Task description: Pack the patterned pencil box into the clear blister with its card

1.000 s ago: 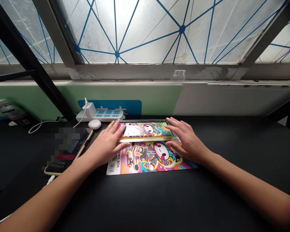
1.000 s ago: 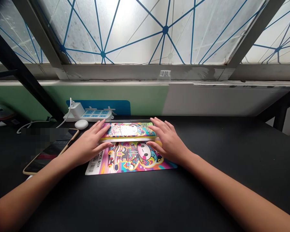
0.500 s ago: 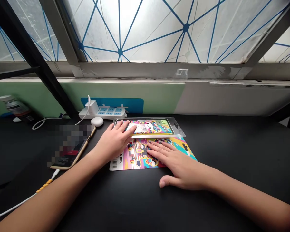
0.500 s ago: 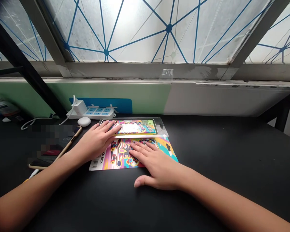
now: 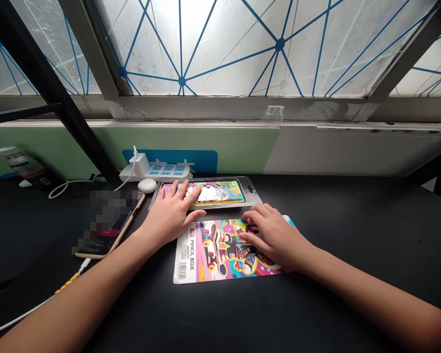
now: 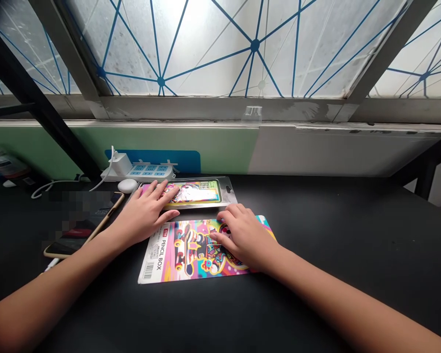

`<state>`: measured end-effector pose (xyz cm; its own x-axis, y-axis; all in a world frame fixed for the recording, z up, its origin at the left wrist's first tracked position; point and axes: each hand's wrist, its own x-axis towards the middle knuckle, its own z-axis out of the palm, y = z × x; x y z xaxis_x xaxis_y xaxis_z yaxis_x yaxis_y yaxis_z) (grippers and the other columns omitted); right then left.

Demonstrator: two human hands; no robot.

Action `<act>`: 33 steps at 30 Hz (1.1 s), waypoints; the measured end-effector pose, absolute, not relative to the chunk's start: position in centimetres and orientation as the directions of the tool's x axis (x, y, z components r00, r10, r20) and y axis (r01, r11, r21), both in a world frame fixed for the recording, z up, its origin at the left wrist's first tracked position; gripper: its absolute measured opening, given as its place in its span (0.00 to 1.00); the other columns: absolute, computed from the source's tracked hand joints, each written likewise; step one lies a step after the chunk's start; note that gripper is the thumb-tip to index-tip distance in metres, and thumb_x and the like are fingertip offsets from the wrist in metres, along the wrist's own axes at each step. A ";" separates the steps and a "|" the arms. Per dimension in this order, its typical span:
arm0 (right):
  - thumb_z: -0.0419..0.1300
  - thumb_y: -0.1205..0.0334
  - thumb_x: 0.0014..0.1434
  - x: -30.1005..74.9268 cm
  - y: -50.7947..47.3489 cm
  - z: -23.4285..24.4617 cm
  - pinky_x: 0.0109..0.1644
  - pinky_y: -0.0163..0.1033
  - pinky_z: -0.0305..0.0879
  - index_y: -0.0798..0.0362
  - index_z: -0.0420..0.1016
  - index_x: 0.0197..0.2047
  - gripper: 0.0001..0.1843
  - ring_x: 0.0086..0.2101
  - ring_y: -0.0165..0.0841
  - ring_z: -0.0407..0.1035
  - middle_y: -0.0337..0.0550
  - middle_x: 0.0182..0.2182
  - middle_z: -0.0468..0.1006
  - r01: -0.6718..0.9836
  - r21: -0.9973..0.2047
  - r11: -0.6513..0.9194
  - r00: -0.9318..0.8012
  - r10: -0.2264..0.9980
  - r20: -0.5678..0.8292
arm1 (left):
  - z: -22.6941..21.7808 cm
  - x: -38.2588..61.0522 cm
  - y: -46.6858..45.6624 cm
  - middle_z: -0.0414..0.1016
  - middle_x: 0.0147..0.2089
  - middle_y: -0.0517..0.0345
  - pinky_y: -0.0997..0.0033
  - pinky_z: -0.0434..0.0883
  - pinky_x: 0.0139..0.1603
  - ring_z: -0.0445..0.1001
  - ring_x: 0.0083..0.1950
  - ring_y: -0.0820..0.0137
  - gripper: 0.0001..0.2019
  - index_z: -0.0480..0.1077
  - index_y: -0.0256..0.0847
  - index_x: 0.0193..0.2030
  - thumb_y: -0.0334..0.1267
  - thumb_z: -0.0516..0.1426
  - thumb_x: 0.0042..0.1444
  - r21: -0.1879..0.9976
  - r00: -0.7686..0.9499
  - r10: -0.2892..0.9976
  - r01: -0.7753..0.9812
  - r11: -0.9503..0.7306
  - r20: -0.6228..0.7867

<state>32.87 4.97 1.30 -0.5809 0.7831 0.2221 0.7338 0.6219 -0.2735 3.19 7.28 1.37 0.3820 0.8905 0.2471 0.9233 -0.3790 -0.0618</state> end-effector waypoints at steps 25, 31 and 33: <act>0.60 0.36 0.59 41.1 10.3 3.6 0.38 0.42 0.67 0.47 0.78 0.38 0.22 0.37 0.41 0.76 0.42 0.36 0.84 0.831 -0.531 0.167 -0.238 0.969 -0.068 | 3.6 3.3 4.6 0.72 0.53 0.47 0.49 0.69 0.54 0.69 0.53 0.53 0.19 0.71 0.43 0.54 0.54 0.53 0.67 0.223 0.466 0.844 0.822 -0.525 0.267; 0.57 0.35 0.63 38.7 9.3 3.0 0.40 0.42 0.67 0.46 0.79 0.40 0.23 0.39 0.40 0.76 0.40 0.40 0.84 0.772 -0.606 0.190 -0.293 0.953 -0.075 | 3.0 3.0 4.7 0.69 0.60 0.46 0.44 0.65 0.61 0.65 0.60 0.50 0.23 0.69 0.47 0.63 0.56 0.50 0.68 0.191 0.472 0.848 0.833 -0.519 0.242; 0.57 0.35 0.62 39.2 9.6 3.0 0.38 0.41 0.66 0.47 0.79 0.38 0.24 0.37 0.39 0.75 0.39 0.36 0.83 0.780 -0.604 0.164 -0.283 0.953 -0.105 | 2.9 2.9 4.8 0.68 0.60 0.46 0.43 0.64 0.61 0.65 0.61 0.50 0.24 0.69 0.48 0.63 0.56 0.50 0.69 0.193 0.477 0.848 0.832 -0.520 0.230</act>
<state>39.19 9.56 2.98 -0.2825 0.9535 -0.1052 0.7799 0.1645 -0.6039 2.93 4.77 2.91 0.4769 0.8483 0.2300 0.8321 -0.5200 0.1930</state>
